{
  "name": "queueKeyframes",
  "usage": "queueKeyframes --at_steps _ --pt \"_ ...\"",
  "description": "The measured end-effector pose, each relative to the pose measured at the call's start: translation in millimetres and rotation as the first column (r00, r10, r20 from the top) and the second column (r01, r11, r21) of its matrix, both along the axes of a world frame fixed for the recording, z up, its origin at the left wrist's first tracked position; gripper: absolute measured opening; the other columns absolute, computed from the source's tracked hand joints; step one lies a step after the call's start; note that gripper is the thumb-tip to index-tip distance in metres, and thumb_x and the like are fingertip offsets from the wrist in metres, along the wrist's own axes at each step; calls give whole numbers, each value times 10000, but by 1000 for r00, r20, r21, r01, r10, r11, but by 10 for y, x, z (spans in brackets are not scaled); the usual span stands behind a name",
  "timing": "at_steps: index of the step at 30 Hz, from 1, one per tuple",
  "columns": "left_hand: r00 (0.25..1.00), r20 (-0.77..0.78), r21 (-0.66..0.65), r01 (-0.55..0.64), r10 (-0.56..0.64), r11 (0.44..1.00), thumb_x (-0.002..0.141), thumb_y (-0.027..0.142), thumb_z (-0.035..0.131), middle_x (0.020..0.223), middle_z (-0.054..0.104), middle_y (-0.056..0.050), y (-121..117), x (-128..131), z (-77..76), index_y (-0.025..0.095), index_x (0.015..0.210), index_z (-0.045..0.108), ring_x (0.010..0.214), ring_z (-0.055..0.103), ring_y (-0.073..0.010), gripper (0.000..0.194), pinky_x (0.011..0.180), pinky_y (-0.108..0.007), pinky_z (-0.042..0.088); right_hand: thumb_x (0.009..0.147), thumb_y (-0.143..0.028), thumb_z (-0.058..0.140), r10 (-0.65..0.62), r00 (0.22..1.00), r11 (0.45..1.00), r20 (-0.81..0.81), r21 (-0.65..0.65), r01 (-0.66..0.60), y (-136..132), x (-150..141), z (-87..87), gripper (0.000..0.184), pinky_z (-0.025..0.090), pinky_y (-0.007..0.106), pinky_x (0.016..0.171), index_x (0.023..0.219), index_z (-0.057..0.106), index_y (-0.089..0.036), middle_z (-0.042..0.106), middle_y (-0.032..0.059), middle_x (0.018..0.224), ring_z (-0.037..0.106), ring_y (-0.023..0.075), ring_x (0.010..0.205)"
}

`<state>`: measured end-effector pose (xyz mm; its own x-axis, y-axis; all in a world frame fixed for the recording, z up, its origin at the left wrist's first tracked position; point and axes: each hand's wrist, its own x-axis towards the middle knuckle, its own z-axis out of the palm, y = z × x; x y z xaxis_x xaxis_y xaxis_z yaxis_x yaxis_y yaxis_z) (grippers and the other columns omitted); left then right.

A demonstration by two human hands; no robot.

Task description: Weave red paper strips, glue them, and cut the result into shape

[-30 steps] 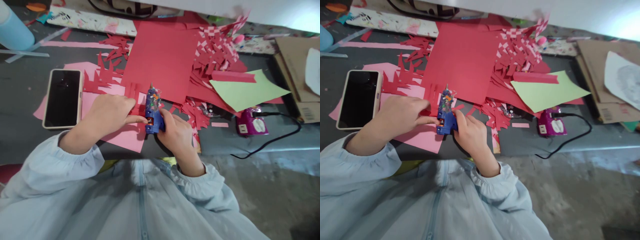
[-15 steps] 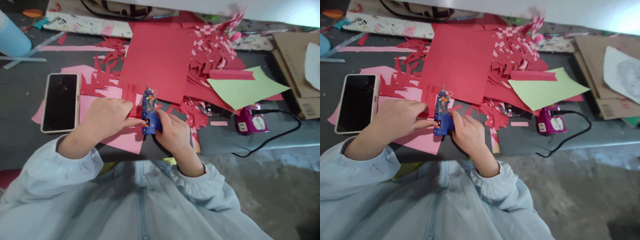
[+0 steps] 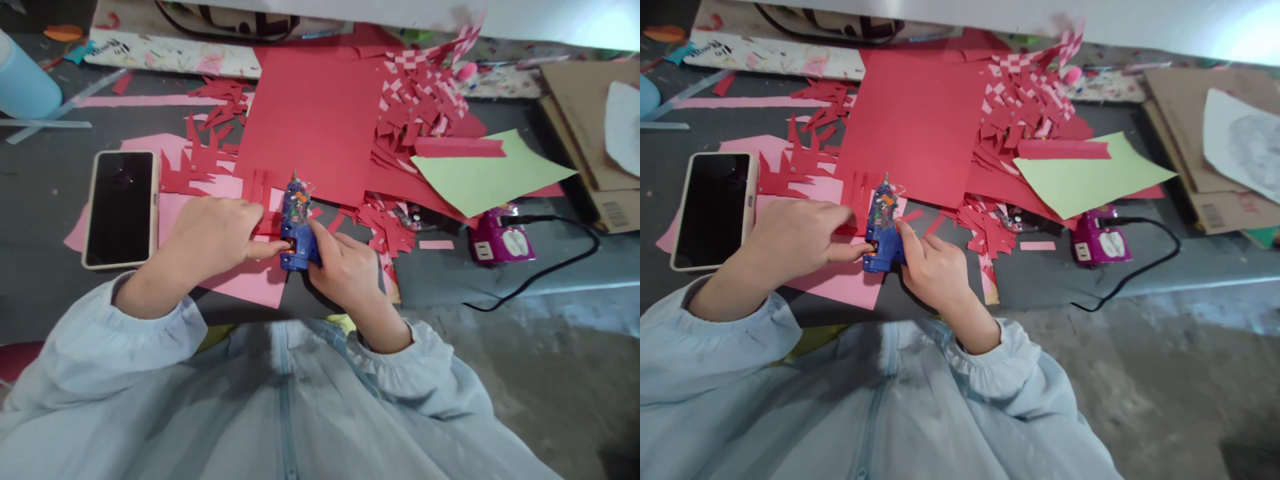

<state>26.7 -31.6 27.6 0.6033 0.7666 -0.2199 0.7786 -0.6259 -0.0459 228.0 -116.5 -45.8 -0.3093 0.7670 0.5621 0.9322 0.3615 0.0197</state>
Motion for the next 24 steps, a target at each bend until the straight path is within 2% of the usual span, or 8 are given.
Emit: queueKeyframes --at_steps 7,17,24 --pt "1000 23 -2 1 -1 1000 909 708 445 855 754 -79 2 -5 4 177 948 690 809 712 -234 586 580 -297 276 828 -121 480 -50 999 991 18 -127 51 -17 12 -5 477 377 283 525 1273 649 -91 666 35 648 561 165 591" --pt "999 29 -19 -16 16 1000 917 732 423 865 746 -105 -2 -8 -5 160 973 703 835 707 -264 639 612 -300 324 811 -100 483 -29 999 999 20 -31 29 1 -3 -13 445 364 293 527 1220 657 -66 664 27 622 552 162 561" --pt "996 64 24 62 -63 998 943 686 451 836 745 -105 13 -48 -18 164 959 691 799 705 -263 575 582 -316 290 786 -113 484 -116 992 986 43 -117 120 -24 -3 7 483 377 287 535 1247 628 -108 702 42 680 606 178 609"
